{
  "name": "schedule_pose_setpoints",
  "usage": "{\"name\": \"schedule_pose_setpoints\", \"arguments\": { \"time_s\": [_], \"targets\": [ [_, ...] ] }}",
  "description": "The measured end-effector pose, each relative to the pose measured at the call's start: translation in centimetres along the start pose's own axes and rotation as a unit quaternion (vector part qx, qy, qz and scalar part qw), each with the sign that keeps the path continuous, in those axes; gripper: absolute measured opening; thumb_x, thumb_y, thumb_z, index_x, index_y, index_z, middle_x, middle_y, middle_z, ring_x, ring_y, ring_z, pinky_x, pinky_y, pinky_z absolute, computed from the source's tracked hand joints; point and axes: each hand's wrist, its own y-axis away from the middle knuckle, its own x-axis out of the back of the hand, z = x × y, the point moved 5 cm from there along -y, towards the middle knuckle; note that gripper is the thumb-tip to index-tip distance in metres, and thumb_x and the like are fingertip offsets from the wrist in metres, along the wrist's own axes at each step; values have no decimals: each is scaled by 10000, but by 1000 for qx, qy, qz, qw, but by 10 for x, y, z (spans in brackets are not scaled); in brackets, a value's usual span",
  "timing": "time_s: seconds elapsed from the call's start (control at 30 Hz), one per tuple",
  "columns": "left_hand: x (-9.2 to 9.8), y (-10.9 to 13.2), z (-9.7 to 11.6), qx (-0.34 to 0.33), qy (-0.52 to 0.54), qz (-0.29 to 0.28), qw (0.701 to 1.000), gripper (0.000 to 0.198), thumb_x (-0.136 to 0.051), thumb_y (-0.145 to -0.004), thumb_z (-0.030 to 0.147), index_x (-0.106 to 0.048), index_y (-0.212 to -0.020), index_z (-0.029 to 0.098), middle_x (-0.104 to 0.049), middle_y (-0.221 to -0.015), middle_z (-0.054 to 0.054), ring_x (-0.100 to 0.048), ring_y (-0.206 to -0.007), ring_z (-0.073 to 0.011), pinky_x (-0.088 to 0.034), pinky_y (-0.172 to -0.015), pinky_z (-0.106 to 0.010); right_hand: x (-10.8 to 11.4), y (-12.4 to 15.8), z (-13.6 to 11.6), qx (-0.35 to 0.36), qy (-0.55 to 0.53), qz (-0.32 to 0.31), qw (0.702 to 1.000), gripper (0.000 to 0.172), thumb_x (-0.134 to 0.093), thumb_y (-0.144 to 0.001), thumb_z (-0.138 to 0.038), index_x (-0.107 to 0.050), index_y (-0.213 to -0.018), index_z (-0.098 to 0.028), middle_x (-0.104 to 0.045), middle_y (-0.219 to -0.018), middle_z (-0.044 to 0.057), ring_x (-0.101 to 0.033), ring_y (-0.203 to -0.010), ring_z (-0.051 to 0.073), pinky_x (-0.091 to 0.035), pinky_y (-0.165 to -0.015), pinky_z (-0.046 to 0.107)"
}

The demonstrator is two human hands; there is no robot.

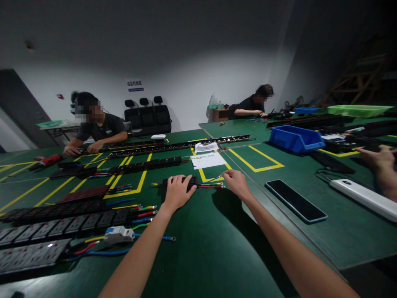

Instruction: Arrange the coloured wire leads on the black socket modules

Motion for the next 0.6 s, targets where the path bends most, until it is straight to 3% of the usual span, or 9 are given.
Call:
{"name": "schedule_pose_setpoints", "arguments": {
  "time_s": [0.17,0.33,0.43,0.6],
  "targets": [
    [0,0,0,0,2,-1,1000,561,-337,-996,592,-564,-1377,247,-636,-1247,-108,-545,-1177,-292,-361,-1049,-510,-2,4,-13,50,-104,-8,993,281,-481,-802,-324,-712,-867,-179,-706,-744,44,-629,-681,190,-434,-634,267],
    [-1,0,0,0,5,2,1000,558,-340,-997,588,-563,-1377,247,-635,-1252,-109,-542,-1186,-296,-358,-1050,-509,-18,11,-21,107,-142,-31,983,290,-618,-774,-497,-525,-798,-224,-610,-692,-4,-541,-626,155,-395,-597,258],
    [-1,1,0,-2,0,7,1000,545,-356,-995,579,-568,-1371,245,-635,-1248,-110,-542,-1182,-298,-358,-1042,-508,-30,12,-15,86,-132,1,988,321,-613,-770,-506,-421,-756,-249,-533,-633,-36,-500,-597,151,-358,-582,256],
    [-1,1,1,-6,-12,16,1000,524,-382,-994,563,-576,-1360,242,-637,-1232,-112,-543,-1169,-295,-355,-1033,-497,-37,10,-4,60,-67,76,993,161,-550,-775,-333,-425,-828,-246,-514,-646,-52,-496,-589,148,-301,-583,250]
  ]
}}
